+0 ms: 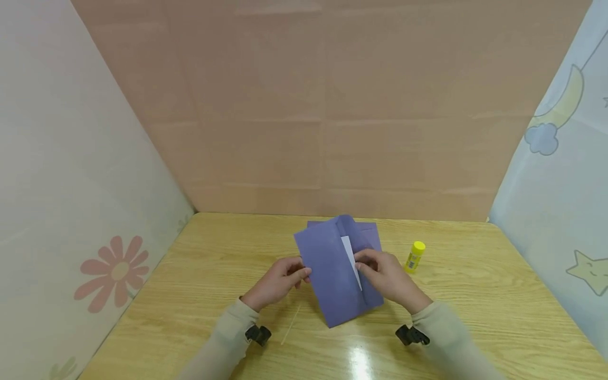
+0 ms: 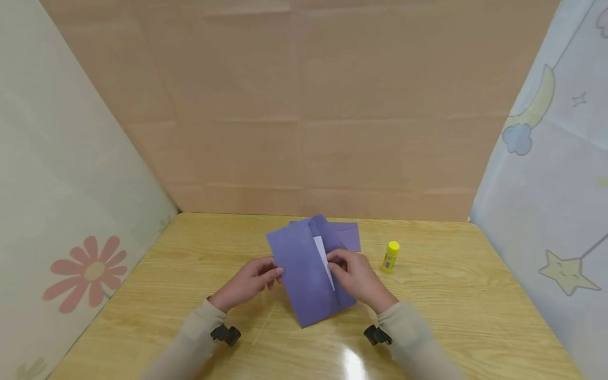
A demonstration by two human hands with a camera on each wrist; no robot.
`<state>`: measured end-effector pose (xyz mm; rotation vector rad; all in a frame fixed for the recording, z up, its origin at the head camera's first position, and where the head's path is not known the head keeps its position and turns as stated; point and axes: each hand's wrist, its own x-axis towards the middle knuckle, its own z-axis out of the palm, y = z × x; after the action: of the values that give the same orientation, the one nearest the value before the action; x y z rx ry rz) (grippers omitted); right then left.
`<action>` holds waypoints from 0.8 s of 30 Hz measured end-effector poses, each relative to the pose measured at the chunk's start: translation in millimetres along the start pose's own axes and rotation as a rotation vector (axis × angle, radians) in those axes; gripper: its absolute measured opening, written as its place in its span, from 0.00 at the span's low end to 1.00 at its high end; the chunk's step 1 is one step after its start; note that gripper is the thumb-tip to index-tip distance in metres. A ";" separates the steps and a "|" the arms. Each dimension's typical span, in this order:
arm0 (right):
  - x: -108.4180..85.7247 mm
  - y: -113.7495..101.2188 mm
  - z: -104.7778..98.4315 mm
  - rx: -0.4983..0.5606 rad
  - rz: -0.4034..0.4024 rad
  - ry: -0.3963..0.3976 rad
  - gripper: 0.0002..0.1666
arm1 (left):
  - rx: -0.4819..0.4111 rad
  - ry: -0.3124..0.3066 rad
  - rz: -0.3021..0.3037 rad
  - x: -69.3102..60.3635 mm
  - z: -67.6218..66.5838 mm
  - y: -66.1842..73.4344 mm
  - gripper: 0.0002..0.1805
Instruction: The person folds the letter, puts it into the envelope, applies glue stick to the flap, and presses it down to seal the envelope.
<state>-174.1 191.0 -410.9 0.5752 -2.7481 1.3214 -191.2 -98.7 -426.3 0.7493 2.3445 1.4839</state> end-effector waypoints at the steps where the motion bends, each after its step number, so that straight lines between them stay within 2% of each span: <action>1: 0.1 -0.7 1.0 -0.003 0.007 0.028 0.08 | 0.002 0.003 0.000 0.1 0.0 0.0 0.14; 3: 0.3 -2.0 2.8 0.021 0.023 0.057 0.09 | 0.004 0.006 -0.001 0.5 0.1 0.1 0.14; 5: 0.5 -2.4 3.8 0.049 0.028 0.052 0.09 | 0.003 0.008 0.000 0.8 0.2 0.1 0.13; 10: 1.3 -0.4 3.0 0.161 0.020 -0.029 0.10 | 0.005 0.015 0.009 1.1 1.0 -0.1 0.14; 14: 3.6 0.7 1.8 0.246 0.052 -0.092 0.13 | 0.005 0.036 0.010 1.4 2.6 -0.9 0.13; 24: 3.7 1.4 2.8 0.304 0.086 -0.100 0.16 | 0.004 0.045 0.028 2.8 7.1 -3.7 0.13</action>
<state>-177.6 188.6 -413.0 0.5569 -2.6926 1.7965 -191.2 -93.0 -432.6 0.7608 2.3801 1.5236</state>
